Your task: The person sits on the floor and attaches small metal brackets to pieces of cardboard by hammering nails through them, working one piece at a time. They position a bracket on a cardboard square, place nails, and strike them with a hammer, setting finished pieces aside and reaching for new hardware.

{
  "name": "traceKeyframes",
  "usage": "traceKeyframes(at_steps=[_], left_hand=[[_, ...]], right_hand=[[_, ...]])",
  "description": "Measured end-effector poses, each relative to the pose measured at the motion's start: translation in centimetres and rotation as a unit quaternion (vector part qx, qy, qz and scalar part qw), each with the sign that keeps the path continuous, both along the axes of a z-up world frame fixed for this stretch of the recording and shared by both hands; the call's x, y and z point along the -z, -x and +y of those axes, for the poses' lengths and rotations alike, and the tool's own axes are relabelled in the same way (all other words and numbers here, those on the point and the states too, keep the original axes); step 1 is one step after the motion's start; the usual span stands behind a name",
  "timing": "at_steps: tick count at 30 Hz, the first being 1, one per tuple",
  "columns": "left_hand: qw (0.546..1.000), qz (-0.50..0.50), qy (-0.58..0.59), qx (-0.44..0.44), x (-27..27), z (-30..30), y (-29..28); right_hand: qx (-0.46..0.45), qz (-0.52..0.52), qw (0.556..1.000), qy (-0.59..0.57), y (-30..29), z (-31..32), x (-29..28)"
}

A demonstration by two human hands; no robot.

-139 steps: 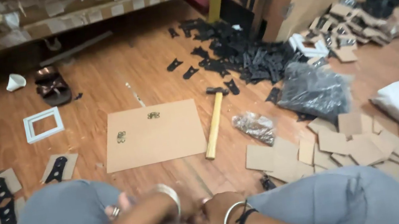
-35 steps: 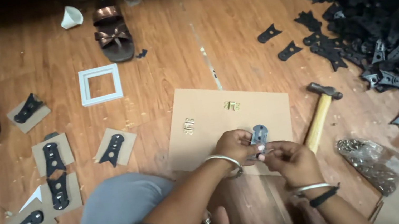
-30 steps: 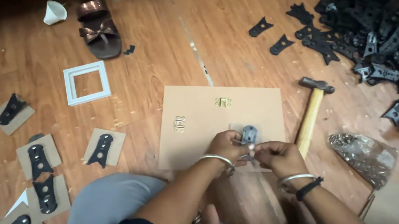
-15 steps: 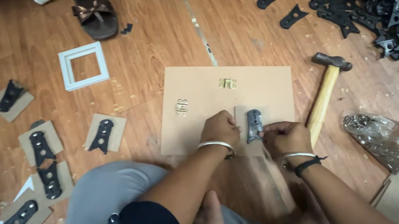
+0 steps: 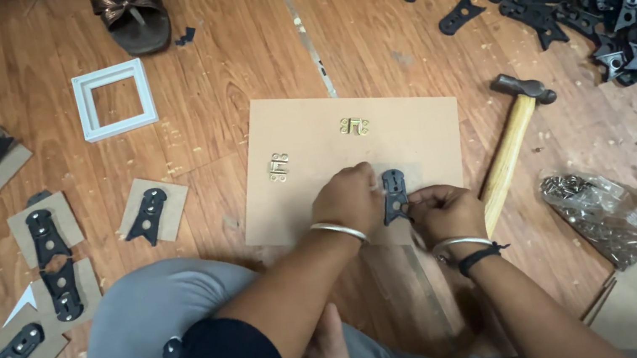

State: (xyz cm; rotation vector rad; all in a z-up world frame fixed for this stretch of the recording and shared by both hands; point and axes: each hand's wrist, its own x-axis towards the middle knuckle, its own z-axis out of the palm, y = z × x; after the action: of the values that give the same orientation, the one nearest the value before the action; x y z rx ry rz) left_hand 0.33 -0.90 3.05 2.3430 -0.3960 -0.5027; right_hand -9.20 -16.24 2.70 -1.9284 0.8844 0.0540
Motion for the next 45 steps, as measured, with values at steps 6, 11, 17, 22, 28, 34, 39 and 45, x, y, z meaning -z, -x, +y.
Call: traceKeyframes(at_steps=[6,11,17,22,28,34,39,45], left_hand=[[0.997,-0.017,0.042,0.069,1.5,-1.2,0.4],[0.997,-0.007,0.045,0.061,3.2,-1.3,0.0],[0.998,-0.003,0.040,0.048,1.9,-1.1,0.2],[0.998,0.006,0.041,0.044,2.0,-1.2,0.2],[0.999,0.011,0.026,0.033,2.0,-1.3,0.2],[0.999,0.029,0.001,0.027,1.5,-1.2,-0.1],[0.996,0.075,-0.043,0.026,-0.3,-1.3,-1.2],[0.982,0.143,-0.120,0.016,-2.3,-2.3,-1.9]], right_hand=[[0.051,0.028,0.998,-0.004,0.1,0.6,-1.2],[0.051,0.001,0.999,0.010,0.1,0.0,0.7],[0.050,0.017,0.999,0.000,0.0,0.3,0.1],[0.062,0.015,0.998,-0.017,0.0,0.3,-0.2],[0.054,0.011,0.998,-0.013,0.1,0.4,-0.3],[0.062,0.029,0.998,-0.014,-0.2,0.6,-0.1],[0.056,-0.015,0.997,-0.046,0.0,-0.2,1.5],[-0.085,0.015,0.996,-0.011,-0.7,-8.4,0.7]])
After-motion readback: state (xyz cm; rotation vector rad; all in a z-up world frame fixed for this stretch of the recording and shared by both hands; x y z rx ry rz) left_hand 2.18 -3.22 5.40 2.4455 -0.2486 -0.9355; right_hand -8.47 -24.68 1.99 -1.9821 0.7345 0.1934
